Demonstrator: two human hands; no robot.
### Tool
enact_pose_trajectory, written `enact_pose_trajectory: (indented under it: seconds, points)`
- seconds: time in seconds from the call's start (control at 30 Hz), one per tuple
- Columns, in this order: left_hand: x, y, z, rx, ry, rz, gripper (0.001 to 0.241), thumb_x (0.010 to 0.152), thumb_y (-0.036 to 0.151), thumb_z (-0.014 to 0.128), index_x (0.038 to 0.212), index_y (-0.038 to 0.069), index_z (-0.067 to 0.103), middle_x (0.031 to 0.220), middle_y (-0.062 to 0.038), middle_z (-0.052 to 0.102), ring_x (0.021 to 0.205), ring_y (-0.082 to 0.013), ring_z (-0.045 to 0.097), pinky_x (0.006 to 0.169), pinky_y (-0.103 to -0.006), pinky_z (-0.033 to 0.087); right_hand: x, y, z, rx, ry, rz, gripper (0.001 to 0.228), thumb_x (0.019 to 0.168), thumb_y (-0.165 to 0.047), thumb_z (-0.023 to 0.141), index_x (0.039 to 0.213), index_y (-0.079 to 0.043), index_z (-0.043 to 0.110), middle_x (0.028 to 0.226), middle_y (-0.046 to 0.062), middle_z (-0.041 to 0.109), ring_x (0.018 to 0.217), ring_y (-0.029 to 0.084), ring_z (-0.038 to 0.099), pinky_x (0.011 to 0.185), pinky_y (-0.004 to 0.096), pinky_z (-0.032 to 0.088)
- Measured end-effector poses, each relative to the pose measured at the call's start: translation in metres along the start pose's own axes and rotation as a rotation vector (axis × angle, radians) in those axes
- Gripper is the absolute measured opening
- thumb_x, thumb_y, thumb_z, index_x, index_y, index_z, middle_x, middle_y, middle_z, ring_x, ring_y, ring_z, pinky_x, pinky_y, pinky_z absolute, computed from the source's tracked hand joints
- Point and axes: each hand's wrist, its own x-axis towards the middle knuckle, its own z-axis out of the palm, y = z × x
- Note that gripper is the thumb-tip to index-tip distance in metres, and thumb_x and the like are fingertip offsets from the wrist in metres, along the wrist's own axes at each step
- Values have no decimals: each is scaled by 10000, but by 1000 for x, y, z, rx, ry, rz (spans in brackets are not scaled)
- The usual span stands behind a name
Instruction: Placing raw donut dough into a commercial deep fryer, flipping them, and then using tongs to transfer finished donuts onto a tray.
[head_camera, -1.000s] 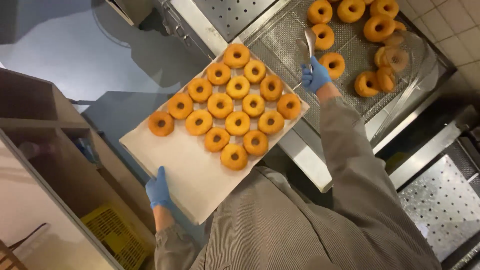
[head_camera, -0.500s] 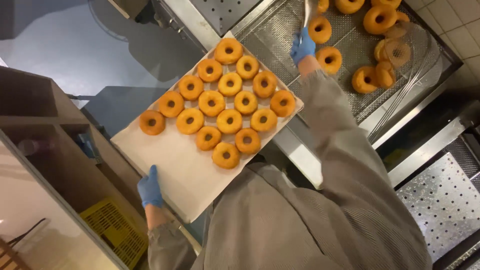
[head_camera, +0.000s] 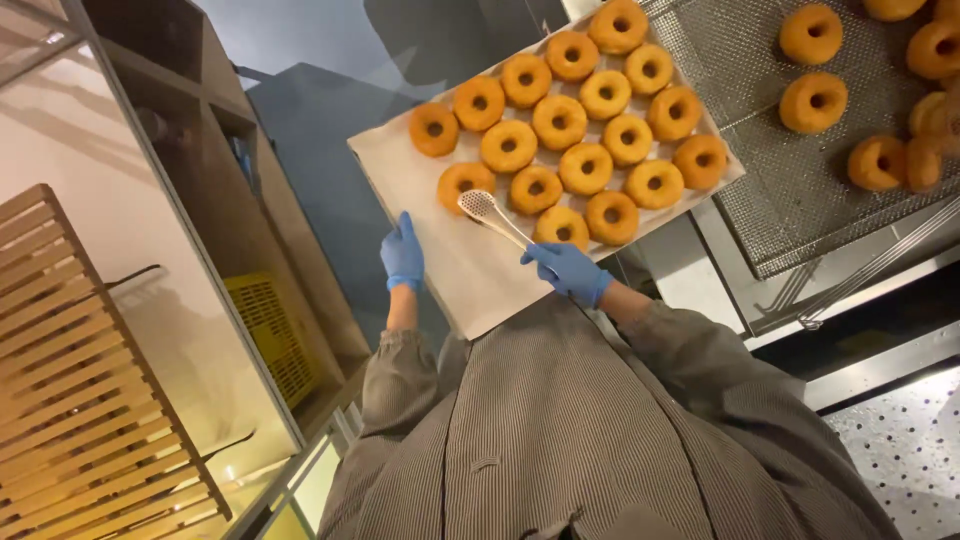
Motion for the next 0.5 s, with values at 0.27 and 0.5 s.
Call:
enact_pose_trajectory:
  seconds: [0.27, 0.5]
  points:
    - [-5, 11, -3, -110, -42, -48, 654, 1004, 525, 471, 869, -66, 717, 816, -312, 696, 813, -460, 705, 758, -535, 508, -7, -34, -3, -109, 64, 266, 448, 980, -463, 586, 1123, -61, 722, 966, 146, 745, 904, 280, 709, 801, 403, 536]
    - [5, -11, 6, -10, -87, 57, 634, 1055, 493, 471, 931, -83, 706, 898, -326, 693, 815, -414, 689, 757, -533, 500, -14, 79, -99, -51, 349, 42, 353, 997, -337, 594, 1191, -60, 697, 1106, 193, 707, 994, 358, 662, 835, 446, 530]
